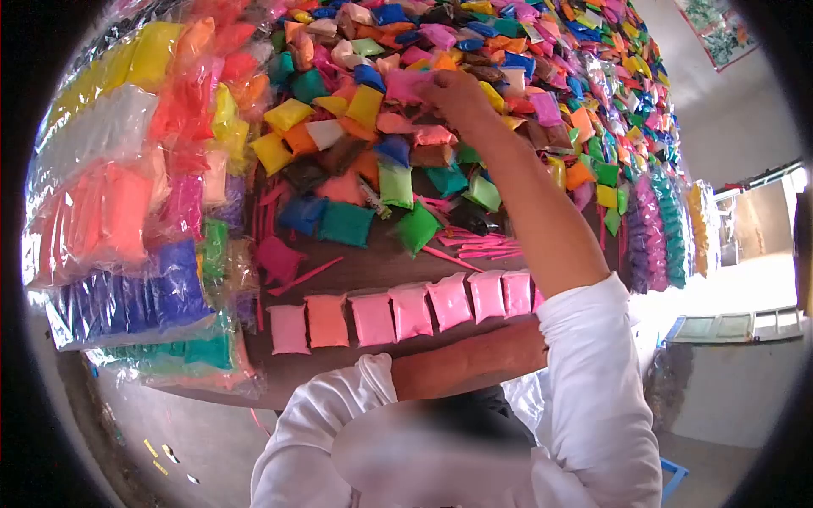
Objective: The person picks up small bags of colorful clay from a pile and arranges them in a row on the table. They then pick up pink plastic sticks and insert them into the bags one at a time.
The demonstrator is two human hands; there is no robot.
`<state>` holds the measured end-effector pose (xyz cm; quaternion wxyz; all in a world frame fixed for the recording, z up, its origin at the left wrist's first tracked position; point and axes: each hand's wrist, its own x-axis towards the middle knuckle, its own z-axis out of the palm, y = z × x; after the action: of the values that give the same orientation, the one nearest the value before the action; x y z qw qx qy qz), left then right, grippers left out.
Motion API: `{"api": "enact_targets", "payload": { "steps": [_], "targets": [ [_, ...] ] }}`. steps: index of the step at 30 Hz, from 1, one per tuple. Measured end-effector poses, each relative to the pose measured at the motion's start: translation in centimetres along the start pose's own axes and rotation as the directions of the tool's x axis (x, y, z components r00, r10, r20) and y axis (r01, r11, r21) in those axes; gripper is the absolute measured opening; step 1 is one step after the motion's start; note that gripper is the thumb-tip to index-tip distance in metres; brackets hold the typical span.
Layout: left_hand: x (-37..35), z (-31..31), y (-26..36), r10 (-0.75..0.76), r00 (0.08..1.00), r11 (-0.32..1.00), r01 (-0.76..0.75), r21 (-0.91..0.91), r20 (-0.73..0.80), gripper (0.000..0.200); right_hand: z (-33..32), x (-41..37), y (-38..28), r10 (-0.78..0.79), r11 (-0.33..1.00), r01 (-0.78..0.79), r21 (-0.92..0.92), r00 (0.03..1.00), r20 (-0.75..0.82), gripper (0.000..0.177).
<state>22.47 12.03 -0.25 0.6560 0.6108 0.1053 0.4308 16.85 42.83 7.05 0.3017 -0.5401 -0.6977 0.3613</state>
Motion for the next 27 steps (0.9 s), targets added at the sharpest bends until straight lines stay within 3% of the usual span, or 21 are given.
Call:
{"api": "enact_targets", "payload": {
  "steps": [1, 3, 5, 6, 9, 13, 15, 18, 20, 22, 25, 27],
  "targets": [
    [0.2, -0.2, 0.8, -0.011, 1.000, 0.994, 0.007, 0.112, 0.027, 0.030, -1.4, -1.4, -1.2, 0.037, 0.995, -0.041, 0.095, 0.998, 0.043, 0.021],
    [0.1, -1.9, 2.1, -0.269, 0.937, 0.901, 0.163, 0.403, 0.224, 0.031, -3.1, -3.2, -1.8, 0.047, 0.944, -0.081, 0.321, 0.993, 0.111, 0.017],
    [0.0, -2.5, 3.0, -0.186, 0.956, 0.925, 0.092, 0.369, 0.228, 0.029, -4.6, -4.9, -1.0, 0.001, 0.817, -0.083, 0.570, 0.990, 0.142, 0.017],
    [0.0, -2.7, 3.4, -0.146, 0.963, 0.935, 0.058, 0.350, 0.229, 0.028, -5.5, -5.4, 0.1, 0.007, 0.814, -0.105, 0.572, 0.985, 0.170, 0.016],
    [0.2, -3.3, 5.8, -0.250, 0.939, 0.947, 0.186, 0.262, 0.237, 0.028, -7.3, -9.1, 0.2, 0.013, 0.829, -0.075, 0.554, 0.993, 0.115, 0.017],
    [0.3, -3.3, 3.3, -0.106, 0.940, 0.925, -0.026, 0.378, 0.324, 0.021, -9.2, -15.3, 0.8, 0.050, 0.849, -0.060, 0.525, 0.998, 0.032, 0.013],
    [0.4, -3.6, 3.3, -0.129, 0.916, 0.955, 0.011, 0.296, 0.380, 0.022, -10.1, -19.1, 1.4, 0.111, 0.846, -0.078, 0.527, 0.993, -0.031, 0.026],
    [0.2, -3.3, 2.6, -0.157, 0.932, 0.969, 0.081, 0.234, 0.326, 0.027, -11.6, -25.3, 3.3, 0.165, 0.835, -0.053, 0.548, 0.974, -0.157, 0.042],
    [0.4, -3.2, 3.5, -0.261, 0.911, 0.945, 0.173, 0.278, 0.319, 0.031, -12.5, -29.9, 4.9, 0.240, 0.773, -0.070, 0.631, 0.952, -0.188, 0.039],
    [0.5, -3.1, 3.9, -0.327, 0.892, 0.922, 0.229, 0.311, 0.311, 0.035, -12.8, -33.8, 7.1, 0.462, 0.737, -0.199, 0.646, 0.847, -0.265, 0.033],
    [0.7, -2.9, 4.1, -0.381, 0.870, 0.895, 0.262, 0.361, 0.313, 0.040, -13.0, -37.6, 8.5, 0.513, 0.624, -0.169, 0.763, 0.825, -0.237, 0.025],
    [0.9, -3.0, 4.4, -0.426, 0.844, 0.864, 0.273, 0.423, 0.325, 0.042, -12.7, -39.1, 8.8, 0.475, 0.618, -0.110, 0.779, 0.841, -0.259, 0.025]
  ]
}}
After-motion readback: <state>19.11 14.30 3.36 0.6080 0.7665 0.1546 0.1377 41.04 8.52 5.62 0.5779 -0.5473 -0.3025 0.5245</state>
